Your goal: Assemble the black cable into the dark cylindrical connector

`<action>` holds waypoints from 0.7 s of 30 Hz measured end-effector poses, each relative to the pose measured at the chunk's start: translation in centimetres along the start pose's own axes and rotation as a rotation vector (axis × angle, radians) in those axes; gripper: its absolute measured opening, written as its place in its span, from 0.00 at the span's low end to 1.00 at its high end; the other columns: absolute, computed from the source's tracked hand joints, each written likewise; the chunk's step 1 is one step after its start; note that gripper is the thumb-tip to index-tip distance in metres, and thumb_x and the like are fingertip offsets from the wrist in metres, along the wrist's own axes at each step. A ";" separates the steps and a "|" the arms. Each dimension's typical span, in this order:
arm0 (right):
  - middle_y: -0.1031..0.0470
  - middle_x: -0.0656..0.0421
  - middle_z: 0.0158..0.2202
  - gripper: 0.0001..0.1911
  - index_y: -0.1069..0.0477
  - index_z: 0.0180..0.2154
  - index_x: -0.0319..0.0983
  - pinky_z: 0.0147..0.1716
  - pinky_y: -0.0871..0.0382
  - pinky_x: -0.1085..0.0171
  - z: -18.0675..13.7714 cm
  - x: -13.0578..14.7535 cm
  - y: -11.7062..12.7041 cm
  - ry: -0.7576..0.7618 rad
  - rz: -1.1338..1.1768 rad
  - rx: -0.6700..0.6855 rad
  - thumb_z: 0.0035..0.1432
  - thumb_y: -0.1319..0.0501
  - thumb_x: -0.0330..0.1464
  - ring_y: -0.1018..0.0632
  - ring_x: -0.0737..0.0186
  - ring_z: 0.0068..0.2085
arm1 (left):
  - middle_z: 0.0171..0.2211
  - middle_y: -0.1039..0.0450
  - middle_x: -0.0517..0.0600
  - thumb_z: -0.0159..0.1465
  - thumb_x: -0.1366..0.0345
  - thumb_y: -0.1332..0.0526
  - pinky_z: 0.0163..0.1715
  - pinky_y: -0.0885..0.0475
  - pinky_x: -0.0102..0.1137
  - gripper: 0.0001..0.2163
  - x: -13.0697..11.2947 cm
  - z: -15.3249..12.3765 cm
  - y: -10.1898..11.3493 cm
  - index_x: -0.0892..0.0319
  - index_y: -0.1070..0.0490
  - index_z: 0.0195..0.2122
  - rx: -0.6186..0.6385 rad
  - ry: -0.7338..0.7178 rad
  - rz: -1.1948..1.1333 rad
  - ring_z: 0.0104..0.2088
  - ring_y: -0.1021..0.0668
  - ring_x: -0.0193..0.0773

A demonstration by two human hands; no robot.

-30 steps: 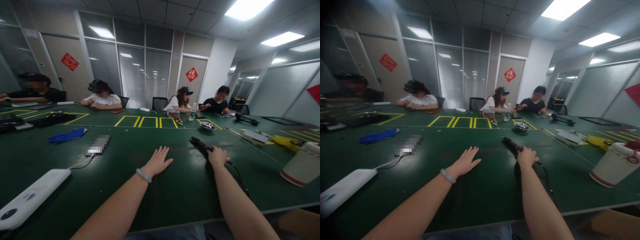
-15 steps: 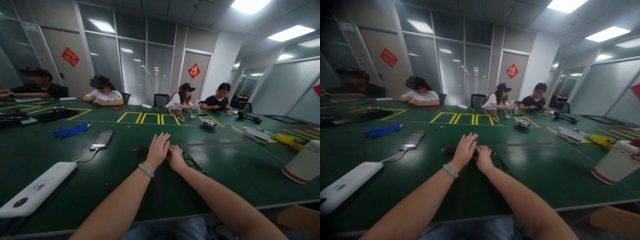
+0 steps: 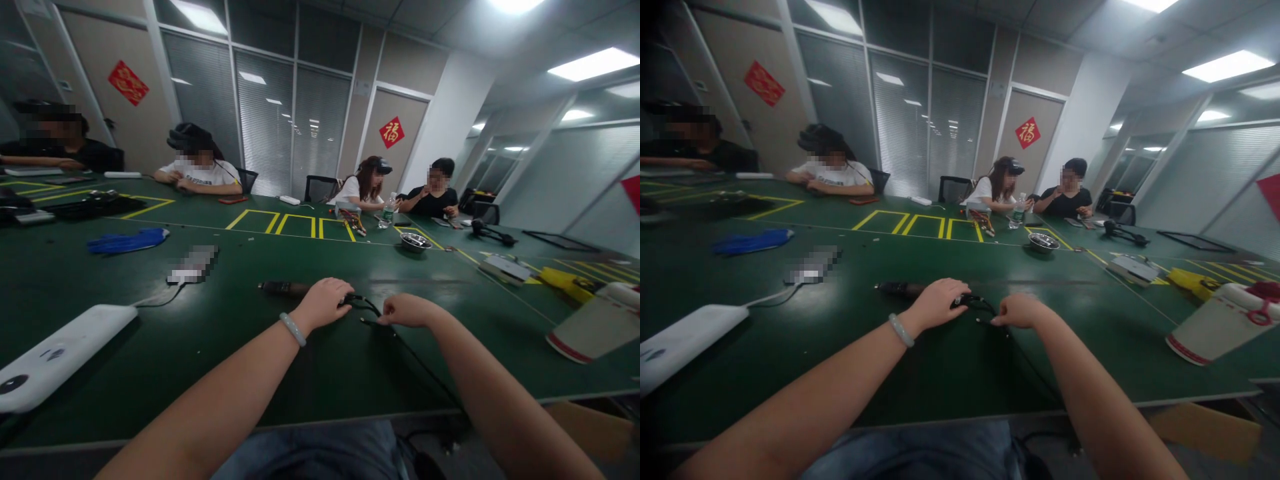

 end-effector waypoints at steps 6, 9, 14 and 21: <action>0.23 0.57 0.33 0.30 0.25 0.37 0.40 0.29 0.39 0.66 0.4 0.6 -0.9 -0.012 0.090 -0.044 0.46 0.41 0.59 0.25 0.59 0.34 | 0.47 0.29 0.50 0.63 0.60 0.41 0.49 0.35 0.37 0.13 0.2 0.9 -1.8 0.55 0.33 0.48 0.061 0.013 0.087 0.47 0.27 0.41; 0.23 0.59 0.31 0.27 0.24 0.33 0.40 0.28 0.39 0.67 0.6 1.2 -1.3 0.049 0.118 0.095 0.45 0.39 0.57 0.25 0.60 0.33 | 0.46 0.29 0.50 0.64 0.60 0.42 0.44 0.32 0.34 0.12 0.0 1.0 -1.7 0.55 0.33 0.47 0.086 0.018 0.097 0.46 0.27 0.41; 0.26 0.61 0.24 0.18 0.24 0.31 0.39 0.27 0.36 0.68 1.1 2.7 -1.9 0.134 0.389 0.271 0.44 0.34 0.47 0.26 0.64 0.27 | 0.44 0.28 0.49 0.63 0.61 0.42 0.42 0.33 0.33 0.10 0.2 0.8 -0.8 0.54 0.31 0.45 0.104 0.030 0.104 0.43 0.26 0.40; 0.28 0.61 0.24 0.15 0.27 0.30 0.36 0.21 0.38 0.73 4.3 6.9 -3.4 0.203 0.903 -0.075 0.50 0.35 0.43 0.29 0.71 0.23 | 0.39 0.27 0.48 0.59 0.59 0.39 0.38 0.33 0.32 0.09 4.0 -0.8 0.5 0.53 0.29 0.40 0.098 0.169 0.145 0.39 0.25 0.40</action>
Point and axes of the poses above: each hand's wrist, its own z-axis towards the middle knuckle, its own y-axis out of the back of the hand, x = y × z, the point moved 4 cm from there along z, towards the middle knuckle
